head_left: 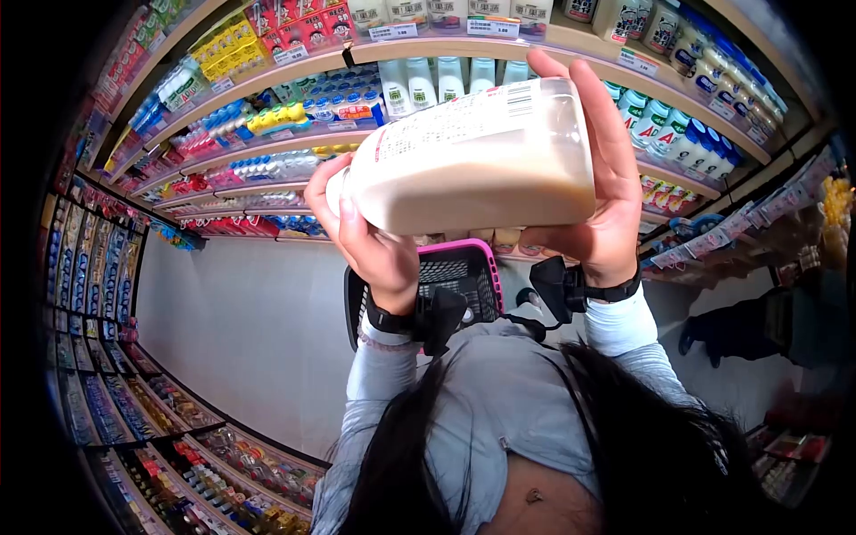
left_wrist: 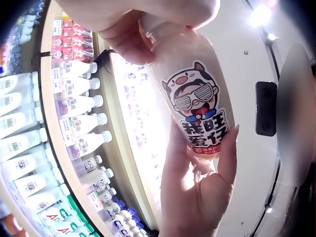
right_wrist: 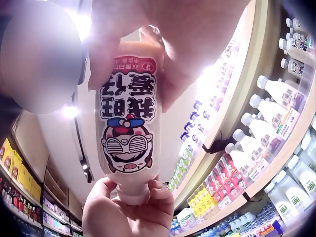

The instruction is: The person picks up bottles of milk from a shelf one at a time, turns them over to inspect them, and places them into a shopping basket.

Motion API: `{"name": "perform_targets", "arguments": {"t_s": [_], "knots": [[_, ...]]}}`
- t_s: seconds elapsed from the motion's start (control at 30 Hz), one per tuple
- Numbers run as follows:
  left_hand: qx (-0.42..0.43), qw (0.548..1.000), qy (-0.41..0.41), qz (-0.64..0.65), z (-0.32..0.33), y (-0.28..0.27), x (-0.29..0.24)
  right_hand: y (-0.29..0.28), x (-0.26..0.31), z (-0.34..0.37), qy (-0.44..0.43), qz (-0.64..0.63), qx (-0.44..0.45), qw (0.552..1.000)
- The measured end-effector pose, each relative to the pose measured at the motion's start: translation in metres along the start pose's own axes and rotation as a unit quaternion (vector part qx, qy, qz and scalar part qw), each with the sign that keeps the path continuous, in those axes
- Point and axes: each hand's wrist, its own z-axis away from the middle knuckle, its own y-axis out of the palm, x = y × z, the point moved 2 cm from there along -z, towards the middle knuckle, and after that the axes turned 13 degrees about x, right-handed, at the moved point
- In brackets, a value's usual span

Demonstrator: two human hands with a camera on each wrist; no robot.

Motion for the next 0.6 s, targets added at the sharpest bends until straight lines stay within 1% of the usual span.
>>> {"name": "perform_targets", "arguments": {"t_s": [0.03, 0.1, 0.13, 0.17, 0.2, 0.27, 0.4, 0.47, 0.6], "knots": [[0.009, 1.0, 0.003, -0.024, 0.002, 0.0, 0.004, 0.0, 0.0, 0.0, 0.001, -0.002, 0.001, 1.0], [0.016, 0.997, -0.034, 0.067, 0.005, 0.003, 0.008, 0.002, 0.001, -0.001, 0.006, -0.004, -0.012, 1.0], [0.014, 0.981, -0.073, 0.18, 0.008, 0.006, 0.01, 0.003, 0.001, -0.001, 0.003, -0.009, -0.012, 1.0], [0.012, 0.951, -0.111, 0.29, 0.01, 0.009, 0.011, 0.003, -0.001, -0.001, -0.001, -0.014, -0.012, 1.0], [0.011, 0.947, -0.123, 0.295, 0.012, 0.01, 0.013, 0.004, -0.002, -0.001, -0.005, -0.019, -0.014, 1.0], [0.007, 0.941, -0.145, 0.306, 0.016, 0.012, 0.018, 0.007, -0.001, -0.002, -0.001, 0.008, -0.004, 1.0], [0.016, 0.953, -0.149, 0.264, 0.013, 0.006, 0.022, 0.01, -0.005, -0.002, -0.016, 0.043, 0.02, 0.999], [0.026, 0.951, -0.157, 0.266, 0.013, 0.001, 0.027, 0.012, -0.006, -0.003, -0.019, 0.049, 0.021, 0.998], [0.047, 0.937, -0.166, 0.304, 0.025, -0.004, 0.04, 0.013, -0.009, -0.003, -0.018, 0.045, 0.02, 0.999]]}}
